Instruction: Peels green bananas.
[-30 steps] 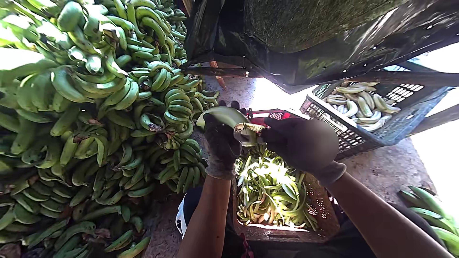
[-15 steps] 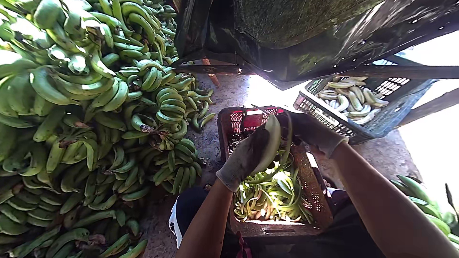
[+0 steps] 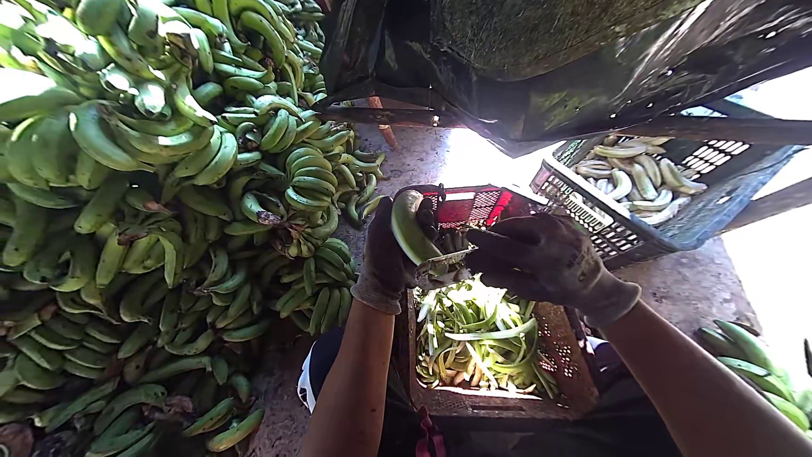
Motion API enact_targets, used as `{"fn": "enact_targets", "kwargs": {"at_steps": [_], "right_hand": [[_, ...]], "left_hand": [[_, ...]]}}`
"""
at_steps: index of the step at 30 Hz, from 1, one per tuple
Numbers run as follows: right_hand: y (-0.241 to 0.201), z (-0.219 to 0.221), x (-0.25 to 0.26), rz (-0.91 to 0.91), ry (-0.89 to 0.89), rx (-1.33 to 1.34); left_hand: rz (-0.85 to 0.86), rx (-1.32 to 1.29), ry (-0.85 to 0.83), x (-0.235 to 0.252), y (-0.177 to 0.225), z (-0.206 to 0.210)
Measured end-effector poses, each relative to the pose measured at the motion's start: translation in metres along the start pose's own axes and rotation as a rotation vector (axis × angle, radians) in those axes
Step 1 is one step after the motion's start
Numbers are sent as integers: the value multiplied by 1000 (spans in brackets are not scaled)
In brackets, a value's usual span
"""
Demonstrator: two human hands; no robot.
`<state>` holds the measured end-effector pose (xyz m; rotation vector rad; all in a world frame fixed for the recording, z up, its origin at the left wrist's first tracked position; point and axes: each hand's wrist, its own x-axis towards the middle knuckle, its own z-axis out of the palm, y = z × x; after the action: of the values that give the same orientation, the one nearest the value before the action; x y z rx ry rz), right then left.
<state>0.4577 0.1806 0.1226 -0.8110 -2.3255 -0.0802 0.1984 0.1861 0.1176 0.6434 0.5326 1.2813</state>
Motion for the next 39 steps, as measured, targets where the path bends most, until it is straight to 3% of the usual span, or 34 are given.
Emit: {"fn": "enact_targets", "kwargs": {"at_steps": [4,6,10,12,13,14,16,19,22,27,31,33,36,39], "right_hand": [[-1,-5,4,8,-13,-20],[-2,-1,4,103,-26,9],[-2,-6,17,624,-131,284],[7,-9,23,942,-206,523],[14,-6,19,1015,-217,612],[18,-4,13,1017,-224,639],[16,-6,-2,747,-215,567],[7,-11,-11,195,-154,342],[4,-9,-11,38,-128,191],[2,-6,3,271,-96,229],[35,-20,9,655,-38,534],[44,-21,7,856,44,704],[13,-14,3,848,-21,714],[-10,16,8,834,-221,476]], "left_hand": [[-14,14,-6,-2,-3,9],[10,84,-36,-8,-12,19],[153,674,-34,-23,-33,40],[101,739,-87,-26,-39,45],[43,624,-78,-25,-38,44],[-17,446,-44,-21,-34,41],[-65,183,-27,-12,-19,28],[-31,36,-44,-4,2,8],[-36,45,26,-10,3,13],[213,632,-42,-28,-17,26],[244,845,-81,-33,-12,29],[249,927,15,-30,-14,23],[138,957,127,-20,-31,19],[-68,660,73,-13,-63,30]]}}
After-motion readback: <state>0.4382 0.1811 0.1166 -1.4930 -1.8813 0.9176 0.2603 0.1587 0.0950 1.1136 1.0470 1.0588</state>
